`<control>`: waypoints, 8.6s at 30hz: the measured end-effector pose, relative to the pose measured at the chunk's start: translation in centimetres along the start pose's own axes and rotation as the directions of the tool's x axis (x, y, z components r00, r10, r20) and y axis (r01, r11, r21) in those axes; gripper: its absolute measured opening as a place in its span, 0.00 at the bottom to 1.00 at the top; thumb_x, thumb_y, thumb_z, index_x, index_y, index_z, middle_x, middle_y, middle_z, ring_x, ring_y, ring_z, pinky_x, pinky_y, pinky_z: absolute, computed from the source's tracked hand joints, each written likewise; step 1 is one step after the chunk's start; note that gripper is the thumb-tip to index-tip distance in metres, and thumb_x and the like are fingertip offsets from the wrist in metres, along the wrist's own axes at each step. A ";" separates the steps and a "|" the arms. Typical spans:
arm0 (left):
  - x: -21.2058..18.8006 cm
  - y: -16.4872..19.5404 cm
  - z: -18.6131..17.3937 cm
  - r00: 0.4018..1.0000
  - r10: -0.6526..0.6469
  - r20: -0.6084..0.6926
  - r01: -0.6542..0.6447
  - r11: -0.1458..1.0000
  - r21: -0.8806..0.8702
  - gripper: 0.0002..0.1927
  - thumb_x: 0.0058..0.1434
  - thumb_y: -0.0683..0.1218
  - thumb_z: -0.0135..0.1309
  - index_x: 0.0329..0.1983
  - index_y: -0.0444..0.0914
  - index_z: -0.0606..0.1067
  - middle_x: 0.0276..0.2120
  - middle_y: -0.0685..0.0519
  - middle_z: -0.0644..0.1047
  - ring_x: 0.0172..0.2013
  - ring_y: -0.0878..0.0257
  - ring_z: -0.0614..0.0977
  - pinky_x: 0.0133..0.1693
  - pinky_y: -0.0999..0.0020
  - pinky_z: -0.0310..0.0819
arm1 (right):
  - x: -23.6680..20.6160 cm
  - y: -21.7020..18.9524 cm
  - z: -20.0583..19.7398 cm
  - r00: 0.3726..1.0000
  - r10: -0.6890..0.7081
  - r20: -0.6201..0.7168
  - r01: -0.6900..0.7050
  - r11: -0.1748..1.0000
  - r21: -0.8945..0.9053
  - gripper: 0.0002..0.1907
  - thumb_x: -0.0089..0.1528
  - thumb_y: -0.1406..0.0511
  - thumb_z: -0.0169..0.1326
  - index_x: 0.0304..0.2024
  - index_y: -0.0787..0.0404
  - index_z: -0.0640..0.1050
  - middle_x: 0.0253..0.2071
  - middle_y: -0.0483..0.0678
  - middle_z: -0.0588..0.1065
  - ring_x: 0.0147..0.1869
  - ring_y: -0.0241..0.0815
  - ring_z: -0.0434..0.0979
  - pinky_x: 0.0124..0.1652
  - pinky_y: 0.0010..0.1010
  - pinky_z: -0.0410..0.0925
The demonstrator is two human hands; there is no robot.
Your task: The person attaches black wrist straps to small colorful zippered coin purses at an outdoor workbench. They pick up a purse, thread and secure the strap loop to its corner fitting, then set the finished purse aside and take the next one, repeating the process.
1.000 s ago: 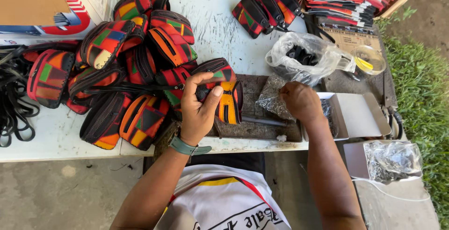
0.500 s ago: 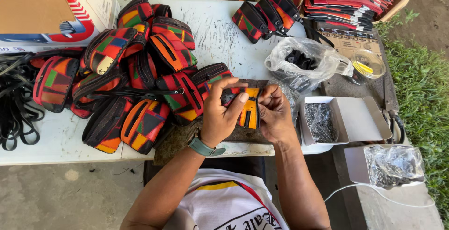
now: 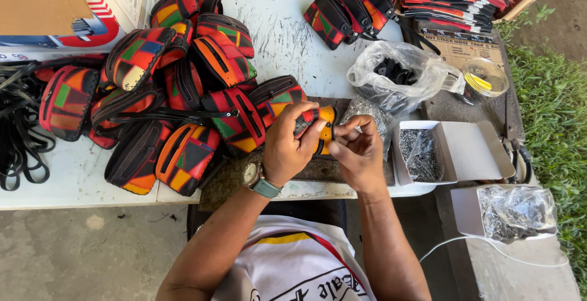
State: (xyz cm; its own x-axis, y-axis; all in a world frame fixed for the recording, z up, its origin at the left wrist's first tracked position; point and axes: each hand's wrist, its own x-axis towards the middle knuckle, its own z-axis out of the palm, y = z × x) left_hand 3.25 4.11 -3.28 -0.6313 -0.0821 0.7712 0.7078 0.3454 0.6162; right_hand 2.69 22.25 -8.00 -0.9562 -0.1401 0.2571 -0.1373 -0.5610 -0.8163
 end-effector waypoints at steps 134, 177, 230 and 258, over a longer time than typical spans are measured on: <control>0.1 1.5 4.3 0.933 -0.360 -0.017 0.356 0.928 -0.112 0.29 0.54 0.41 0.65 0.59 0.36 0.68 0.48 0.48 0.82 0.50 0.55 0.85 0.50 0.63 0.79 | 1.6 -0.4 -0.9 0.973 -0.201 -0.117 0.191 0.977 -0.095 0.18 0.60 0.83 0.55 0.41 0.58 0.67 0.41 0.43 0.69 0.42 0.31 0.72 0.46 0.23 0.69; 5.8 5.6 -8.1 0.993 0.017 0.120 -0.033 0.991 0.130 0.09 0.62 0.35 0.59 0.41 0.33 0.72 0.41 0.46 0.82 0.39 0.54 0.86 0.42 0.66 0.79 | 16.4 -7.5 -13.1 0.947 -0.148 -0.286 -0.298 -0.069 -0.952 0.19 0.51 0.62 0.71 0.43 0.57 0.81 0.39 0.50 0.82 0.43 0.47 0.82 0.41 0.39 0.73; -2.7 -1.3 -2.4 0.839 -0.412 0.356 0.465 0.202 -0.862 0.06 0.70 0.38 0.58 0.48 0.32 0.80 0.43 0.48 0.81 0.44 0.64 0.81 0.48 0.65 0.78 | -0.7 -4.3 6.7 0.929 -0.282 0.238 0.368 0.767 -0.525 0.07 0.59 0.78 0.64 0.40 0.72 0.81 0.45 0.56 0.78 0.45 0.38 0.80 0.43 0.24 0.75; 0.9 1.0 -5.9 0.886 -0.046 0.461 0.409 0.543 -0.733 0.08 0.63 0.37 0.66 0.44 0.35 0.80 0.46 0.48 0.79 0.48 0.63 0.82 0.51 0.68 0.82 | -2.1 -3.9 7.3 0.967 -0.205 0.150 0.220 0.971 -0.095 0.07 0.61 0.76 0.64 0.36 0.68 0.76 0.41 0.54 0.76 0.41 0.39 0.78 0.43 0.27 0.73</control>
State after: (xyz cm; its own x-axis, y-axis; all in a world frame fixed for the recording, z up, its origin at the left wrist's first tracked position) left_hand 5.25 -1.18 -1.08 -0.7382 0.3420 0.5815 0.3583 -0.5316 0.7675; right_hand 7.18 18.73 -1.57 -0.8579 -0.1431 0.4934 -0.3683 -0.4983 -0.7849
